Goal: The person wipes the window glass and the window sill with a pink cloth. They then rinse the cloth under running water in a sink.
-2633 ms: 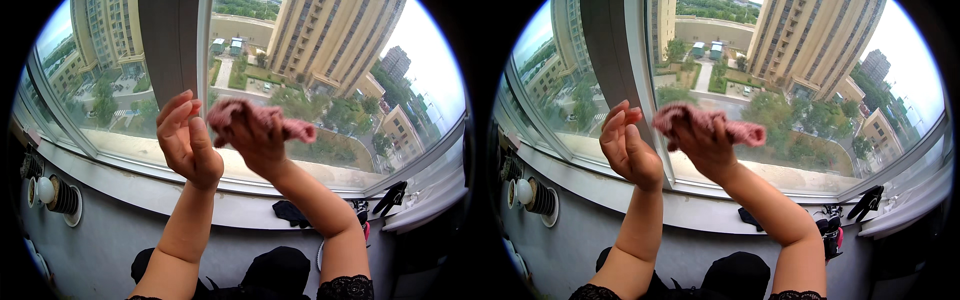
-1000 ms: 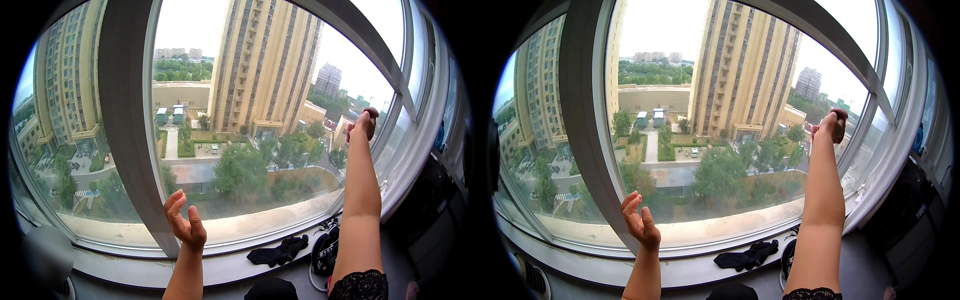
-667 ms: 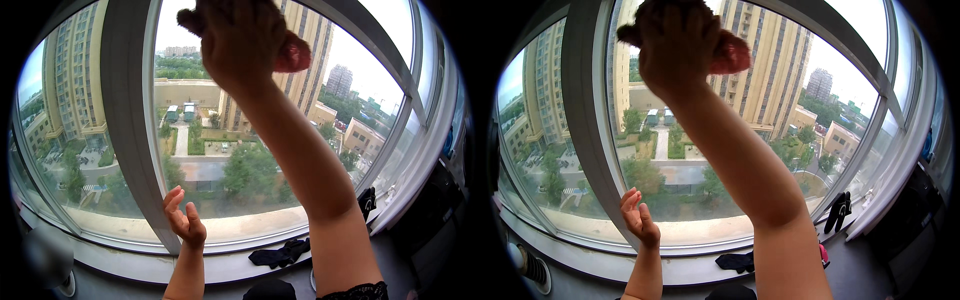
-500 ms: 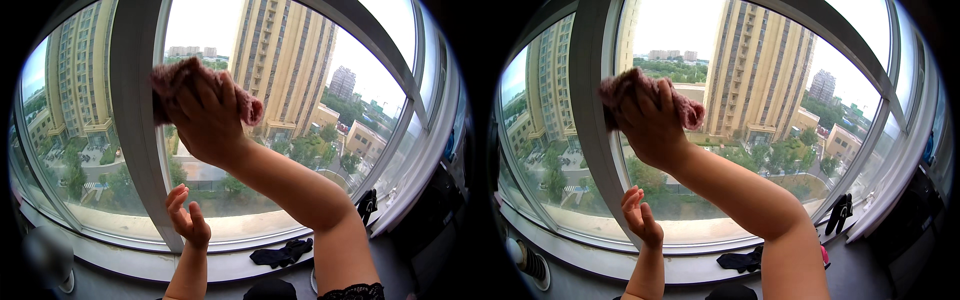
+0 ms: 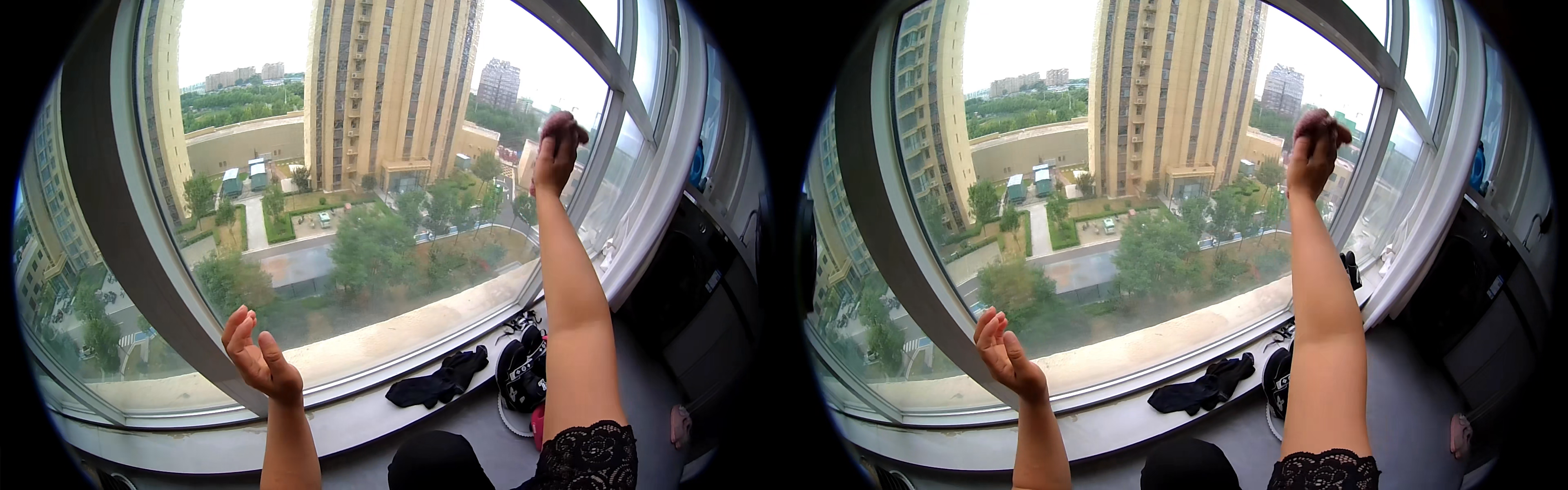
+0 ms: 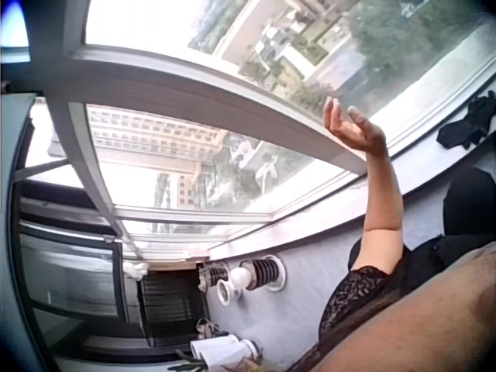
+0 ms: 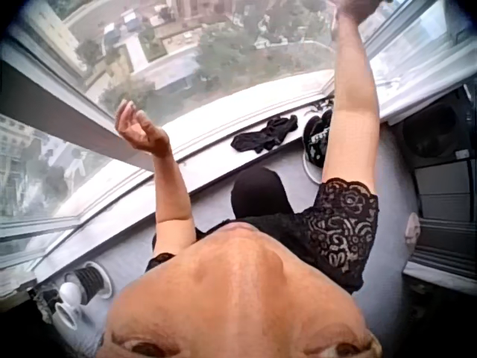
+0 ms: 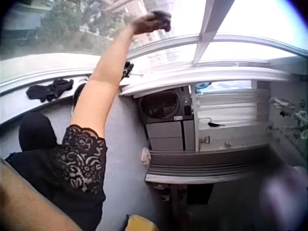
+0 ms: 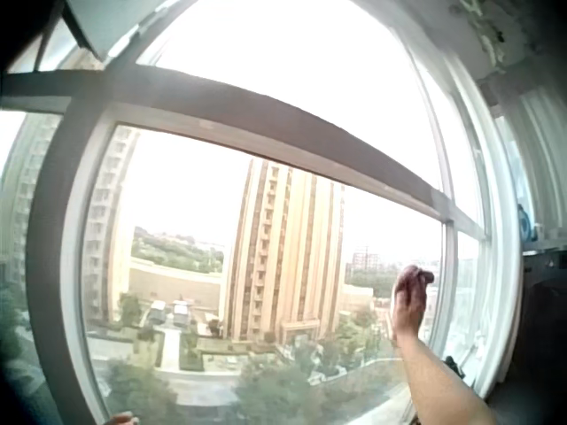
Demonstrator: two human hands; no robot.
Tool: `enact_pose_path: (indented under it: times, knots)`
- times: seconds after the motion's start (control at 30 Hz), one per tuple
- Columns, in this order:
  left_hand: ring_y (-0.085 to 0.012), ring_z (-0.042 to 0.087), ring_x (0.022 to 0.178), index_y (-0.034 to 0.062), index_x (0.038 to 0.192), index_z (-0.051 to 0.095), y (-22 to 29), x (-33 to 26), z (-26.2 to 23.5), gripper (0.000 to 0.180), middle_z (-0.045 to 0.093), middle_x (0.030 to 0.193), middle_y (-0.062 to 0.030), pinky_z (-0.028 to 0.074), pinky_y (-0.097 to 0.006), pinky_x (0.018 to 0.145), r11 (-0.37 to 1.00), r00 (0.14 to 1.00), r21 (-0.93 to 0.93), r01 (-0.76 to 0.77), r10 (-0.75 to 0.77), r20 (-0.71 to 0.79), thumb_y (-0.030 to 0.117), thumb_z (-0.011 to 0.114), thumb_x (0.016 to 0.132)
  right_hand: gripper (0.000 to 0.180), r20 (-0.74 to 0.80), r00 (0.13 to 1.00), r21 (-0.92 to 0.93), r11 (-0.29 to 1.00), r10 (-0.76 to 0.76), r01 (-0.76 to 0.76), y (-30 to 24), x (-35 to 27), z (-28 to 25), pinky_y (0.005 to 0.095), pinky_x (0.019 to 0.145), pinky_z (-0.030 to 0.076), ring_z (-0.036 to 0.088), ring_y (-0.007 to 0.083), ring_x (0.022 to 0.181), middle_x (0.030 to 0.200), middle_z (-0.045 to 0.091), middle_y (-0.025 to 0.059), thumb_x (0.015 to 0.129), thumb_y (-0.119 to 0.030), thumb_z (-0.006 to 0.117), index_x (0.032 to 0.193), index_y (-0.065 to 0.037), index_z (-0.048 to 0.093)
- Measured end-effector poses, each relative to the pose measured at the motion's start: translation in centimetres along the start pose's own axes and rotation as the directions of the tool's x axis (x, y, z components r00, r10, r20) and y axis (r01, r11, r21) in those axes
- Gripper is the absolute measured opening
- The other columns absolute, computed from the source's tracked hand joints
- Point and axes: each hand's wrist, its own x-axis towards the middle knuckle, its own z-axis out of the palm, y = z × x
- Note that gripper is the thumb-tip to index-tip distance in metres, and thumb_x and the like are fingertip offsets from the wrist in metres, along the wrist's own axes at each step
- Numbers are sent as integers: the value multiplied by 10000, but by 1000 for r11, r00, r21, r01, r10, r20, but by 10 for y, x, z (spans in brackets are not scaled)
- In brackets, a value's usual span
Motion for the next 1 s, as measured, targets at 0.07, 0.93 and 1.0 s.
enact_pose_path:
  times: [0.07, 0.93, 1.0]
  knots:
    - [-237, 522, 1162, 19, 1216, 508, -1, -13, 13, 251, 492, 1318, -162, 429, -361, 997, 997, 998, -52, 57, -57, 18, 75, 464, 975, 521, 8, 931, -143, 922, 365, -360, 79, -7, -17, 422, 1093, 338, 430, 356, 1304, 1429, 457, 182, 874, -385, 500, 1302, -95, 559]
    - [-291, 454, 1248, 8, 1208, 495, -8, -53, 30, 301, 456, 1326, -193, 352, -424, 1069, 994, 966, 106, -40, 11, 258, 64, 537, 916, 441, 275, 925, 134, 963, -262, 233, -57, -177, -41, 536, 1136, 171, 353, 435, 1336, 1416, 439, 189, 896, -337, 579, 1308, -181, 562]
    - [-284, 443, 1272, 3, 1234, 492, -7, -65, 38, 309, 455, 1340, -187, 327, -419, 1089, 997, 960, 69, -20, 0, 279, 54, 515, 931, 405, 161, 983, 98, 992, -92, 77, -71, -149, -30, 516, 1115, 221, 378, 449, 1297, 1399, 442, 218, 900, -295, 558, 1249, -93, 598]
